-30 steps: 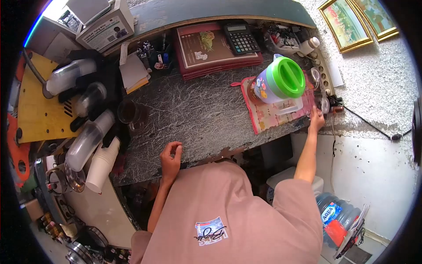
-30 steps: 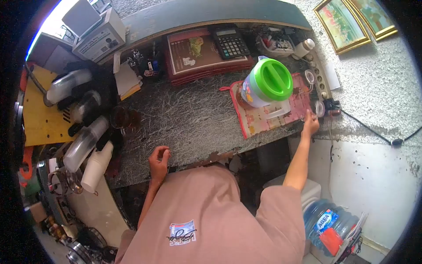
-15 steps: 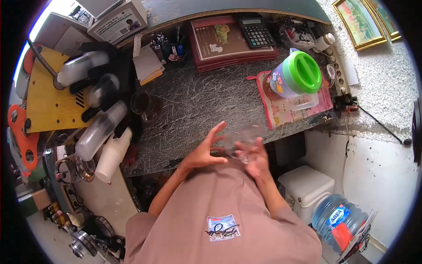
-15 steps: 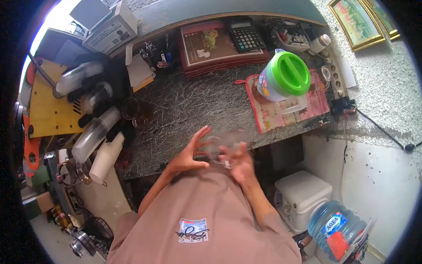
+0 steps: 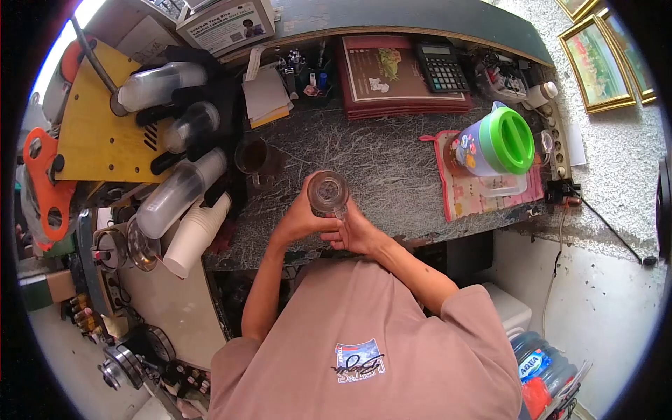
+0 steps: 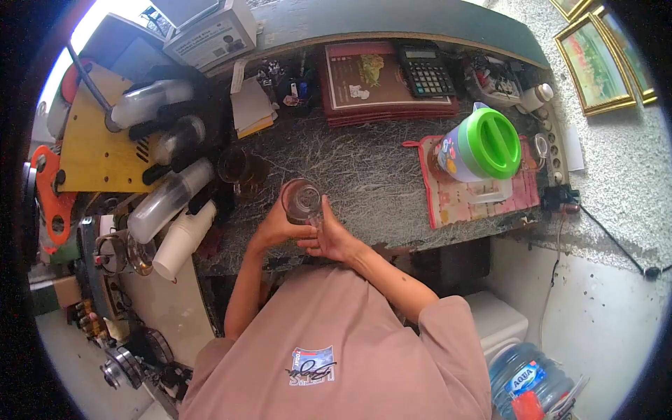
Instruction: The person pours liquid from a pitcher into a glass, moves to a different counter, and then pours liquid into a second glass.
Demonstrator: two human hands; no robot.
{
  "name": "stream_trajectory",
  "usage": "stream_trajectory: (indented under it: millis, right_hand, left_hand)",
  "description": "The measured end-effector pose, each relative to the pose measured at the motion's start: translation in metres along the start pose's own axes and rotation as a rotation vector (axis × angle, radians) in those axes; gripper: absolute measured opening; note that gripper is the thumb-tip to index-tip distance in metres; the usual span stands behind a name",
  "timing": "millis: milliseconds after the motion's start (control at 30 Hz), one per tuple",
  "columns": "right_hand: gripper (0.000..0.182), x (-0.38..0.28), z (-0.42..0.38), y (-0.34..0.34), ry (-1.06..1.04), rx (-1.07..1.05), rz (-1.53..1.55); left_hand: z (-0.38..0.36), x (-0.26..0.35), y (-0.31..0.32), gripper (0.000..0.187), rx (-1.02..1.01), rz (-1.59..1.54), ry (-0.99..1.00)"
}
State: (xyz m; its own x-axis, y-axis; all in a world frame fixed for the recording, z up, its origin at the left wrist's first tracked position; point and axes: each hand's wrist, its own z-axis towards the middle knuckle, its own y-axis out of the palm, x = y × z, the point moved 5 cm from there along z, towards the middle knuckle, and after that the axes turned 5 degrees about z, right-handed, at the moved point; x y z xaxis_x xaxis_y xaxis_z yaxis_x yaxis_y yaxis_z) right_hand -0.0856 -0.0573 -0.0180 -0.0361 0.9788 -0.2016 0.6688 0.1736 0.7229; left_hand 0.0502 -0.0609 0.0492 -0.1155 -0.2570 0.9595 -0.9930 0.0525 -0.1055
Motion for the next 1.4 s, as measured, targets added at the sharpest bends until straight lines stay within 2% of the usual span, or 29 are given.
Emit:
stream_trajectory:
  millis: [67,133,267,367,433,500,533,567,600,633,700,733,800,833,900,1000,1033,1067,1133,1200,1333,1400]
  right_hand:
    - [0.107,0.002,0.003,-0.005,0.028,0.034,-0.004]
    - [0.11,-0.001,-0.001,-0.001,0.036,-0.05,-0.049]
    - [0.11,-0.006,-0.012,-0.001,0.044,0.02,-0.124]
    - [0.103,-0.007,-0.027,-0.014,0.039,0.103,-0.262]
    - [0.075,-0.026,-0.05,-0.023,-0.193,0.316,-0.553]
    - [0.039,-0.058,-0.105,-0.023,-0.654,0.553,-0.557]
    - [0.021,-0.073,-0.138,-0.027,-1.046,0.653,-0.553]
    - [0.016,-0.086,-0.174,-0.025,-1.352,0.828,-0.51]
    - [0.017,-0.094,-0.214,-0.031,-1.443,1.183,-0.666]
    - [0.017,-0.101,-0.246,-0.035,-1.675,1.396,-0.783]
    - [0.035,-0.116,-0.292,-0.048,-1.804,1.899,-1.004]
    - [0.035,-0.128,-0.304,-0.062,-1.803,1.909,-1.004]
    - [0.06,-0.157,-0.308,-0.088,-1.731,1.658,-1.082]
    - [0.06,-0.16,-0.308,-0.093,-1.739,1.654,-1.084]
    - [0.074,-0.174,-0.29,-0.115,-1.675,0.83,-0.452]
    - [0.078,-0.176,-0.293,-0.106,-1.694,0.842,-0.504]
    - [0.076,-0.18,-0.294,-0.092,-1.784,0.895,-0.517]
    - [0.076,-0.184,-0.289,-0.09,-1.779,0.874,-0.527]
    - [0.069,-0.188,-0.287,-0.087,-1.781,0.895,-0.444]
    - [0.062,-0.193,-0.284,-0.074,-1.799,0.917,-0.491]
    - [0.056,-0.203,-0.284,-0.044,-1.715,0.89,-0.735]
    - [0.059,-0.207,-0.288,-0.026,-1.609,0.764,-0.783]
  left_hand:
    - [0.007,0.001,-0.007,0.112,-0.032,0.058,0.009]
    - [0.009,-0.001,-0.009,0.113,-0.073,0.115,0.019]
    - [0.013,-0.009,-0.011,0.118,-0.114,0.117,0.039]
    - [0.013,-0.016,-0.01,0.123,-0.11,0.123,0.07]
    - [0.009,-0.018,-0.008,0.125,-0.103,0.076,0.073]
    - [0.003,-0.015,-0.01,0.127,-0.049,0.153,0.116]
    - [-0.002,-0.019,-0.007,0.127,-0.04,0.15,0.115]
    - [-0.008,-0.026,-0.005,0.123,0.049,0.124,0.118]
    - [-0.015,-0.031,-0.002,0.118,0.132,0.097,0.121]
    - [-0.022,-0.03,0.006,0.118,0.128,0.093,0.121]
    - [-0.039,-0.029,0.009,0.094,0.405,0.083,0.089]
    - [-0.047,-0.029,0.017,0.094,0.397,0.081,0.091]
    - [-0.059,-0.027,0.022,0.057,0.512,0.111,0.093]
    - [-0.059,-0.026,0.026,0.057,0.517,0.109,0.098]
    - [-0.057,-0.022,0.041,0.032,0.38,0.139,0.136]
    - [-0.053,-0.013,0.049,0.023,0.412,0.1,0.223]
    - [-0.053,-0.013,0.049,0.023,0.433,0.096,0.217]
    - [-0.05,-0.012,0.05,0.023,0.403,0.075,0.222]
    - [-0.049,-0.011,0.048,0.022,0.385,0.052,0.226]
    - [-0.044,-0.013,0.049,0.021,0.339,0.106,0.189]
    - [-0.04,-0.019,0.046,0.022,0.295,0.07,0.203]
    - [-0.039,-0.019,0.048,0.024,0.274,0.098,0.21]
